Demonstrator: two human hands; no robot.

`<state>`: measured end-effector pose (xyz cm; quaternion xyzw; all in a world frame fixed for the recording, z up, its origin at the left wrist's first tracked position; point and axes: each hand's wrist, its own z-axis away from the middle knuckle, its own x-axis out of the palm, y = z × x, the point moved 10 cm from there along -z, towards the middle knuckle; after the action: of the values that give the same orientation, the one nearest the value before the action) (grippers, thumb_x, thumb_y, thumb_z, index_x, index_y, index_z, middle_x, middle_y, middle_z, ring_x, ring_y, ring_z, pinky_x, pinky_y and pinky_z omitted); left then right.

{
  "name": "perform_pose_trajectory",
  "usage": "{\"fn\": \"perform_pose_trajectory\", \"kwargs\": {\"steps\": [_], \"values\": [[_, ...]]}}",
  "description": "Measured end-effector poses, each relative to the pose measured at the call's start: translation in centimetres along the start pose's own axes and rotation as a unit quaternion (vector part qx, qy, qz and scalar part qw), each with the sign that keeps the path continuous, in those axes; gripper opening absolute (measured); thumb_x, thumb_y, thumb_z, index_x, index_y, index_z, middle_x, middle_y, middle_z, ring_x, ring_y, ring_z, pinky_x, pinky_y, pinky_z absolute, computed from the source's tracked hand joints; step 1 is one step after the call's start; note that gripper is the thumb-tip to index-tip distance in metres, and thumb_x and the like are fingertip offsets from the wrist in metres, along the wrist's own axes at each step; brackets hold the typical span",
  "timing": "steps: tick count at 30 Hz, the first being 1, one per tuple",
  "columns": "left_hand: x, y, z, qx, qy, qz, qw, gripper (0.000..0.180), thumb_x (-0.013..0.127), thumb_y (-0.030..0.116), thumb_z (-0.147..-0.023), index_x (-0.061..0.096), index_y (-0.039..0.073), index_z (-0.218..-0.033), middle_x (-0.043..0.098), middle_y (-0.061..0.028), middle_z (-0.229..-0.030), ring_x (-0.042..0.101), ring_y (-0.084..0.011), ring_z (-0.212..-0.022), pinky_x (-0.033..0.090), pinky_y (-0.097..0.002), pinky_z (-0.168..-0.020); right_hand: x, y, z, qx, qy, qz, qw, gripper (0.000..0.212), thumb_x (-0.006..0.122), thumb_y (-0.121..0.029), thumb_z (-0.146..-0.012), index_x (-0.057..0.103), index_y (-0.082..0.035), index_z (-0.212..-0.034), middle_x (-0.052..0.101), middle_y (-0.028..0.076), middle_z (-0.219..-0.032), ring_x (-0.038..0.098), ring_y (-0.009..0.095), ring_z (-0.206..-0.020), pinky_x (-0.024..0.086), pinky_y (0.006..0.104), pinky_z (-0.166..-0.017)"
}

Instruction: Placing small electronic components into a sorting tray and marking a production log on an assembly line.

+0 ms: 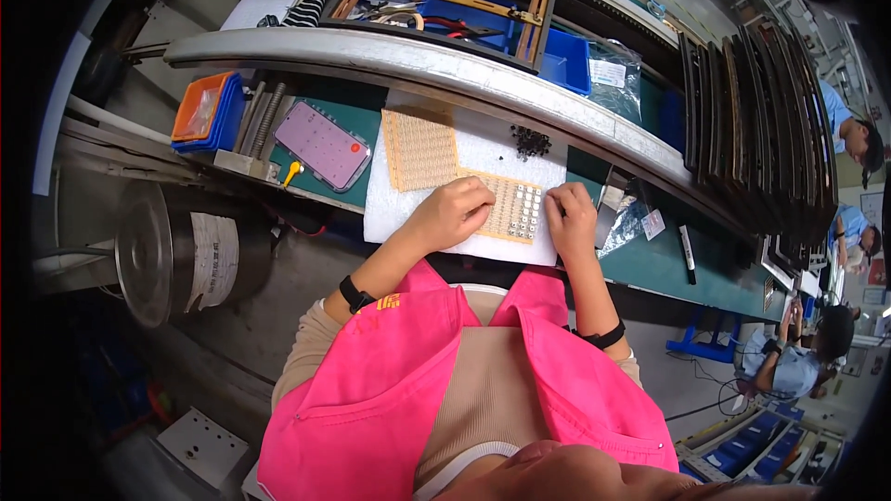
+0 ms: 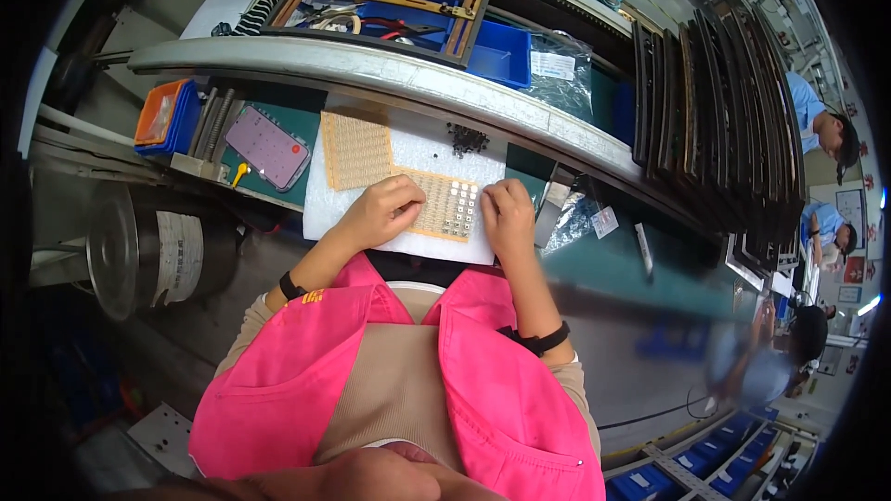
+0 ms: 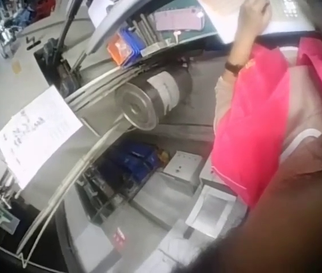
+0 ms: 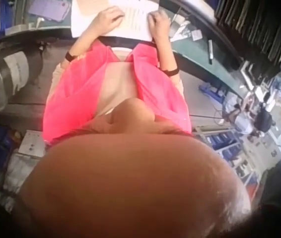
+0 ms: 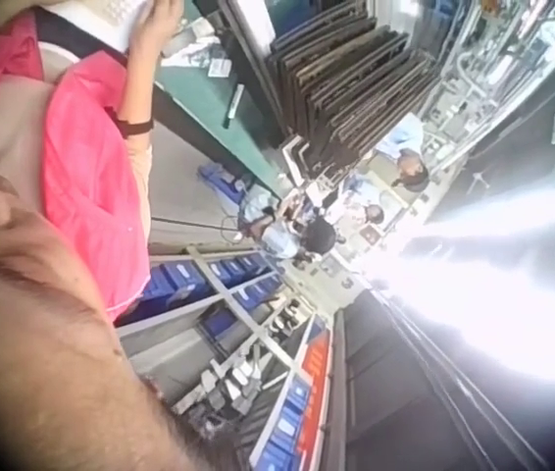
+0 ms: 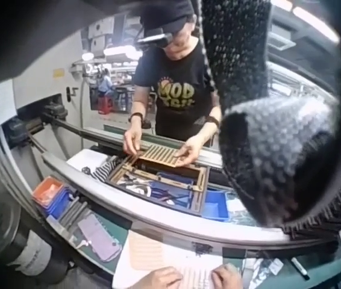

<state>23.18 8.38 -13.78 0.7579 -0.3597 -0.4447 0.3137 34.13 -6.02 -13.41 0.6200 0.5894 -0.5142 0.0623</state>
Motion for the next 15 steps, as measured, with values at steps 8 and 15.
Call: {"fn": "perform_pose_trajectory", "kwargs": {"steps": [8,15], "values": [[0.0,-0.2,0.3,0.006,0.006,0.003,1.0,0.01,0.063,0.001,-0.081,0.063,0.0,-0.091,0.06,-0.0119,-0.084,0.061,-0.0272,-0.074,0.049,-0.0342,-0.065,-0.2,0.8,0.3,0.073,-0.003,-0.064,0.995,0.009,0.067,0.0,-0.076,0.063,0.0,-0.084,0.06,0.013,-0.083,0.061,0.03,-0.075,0.049,0.0386,-0.068],[-0.2,-0.1,0.2,0.015,0.015,0.001,1.0,0.009,0.064,0.002,-0.081,0.062,0.0,-0.089,0.06,-0.0121,-0.083,0.06,-0.0291,-0.074,0.049,-0.0359,-0.066,2.3,-4.1,-0.6,-0.049,-0.067,0.024,0.996,0.011,0.068,-0.003,-0.075,0.064,-0.003,-0.085,0.06,0.011,-0.082,0.06,0.029,-0.072,0.048,0.0373,-0.065]]}}
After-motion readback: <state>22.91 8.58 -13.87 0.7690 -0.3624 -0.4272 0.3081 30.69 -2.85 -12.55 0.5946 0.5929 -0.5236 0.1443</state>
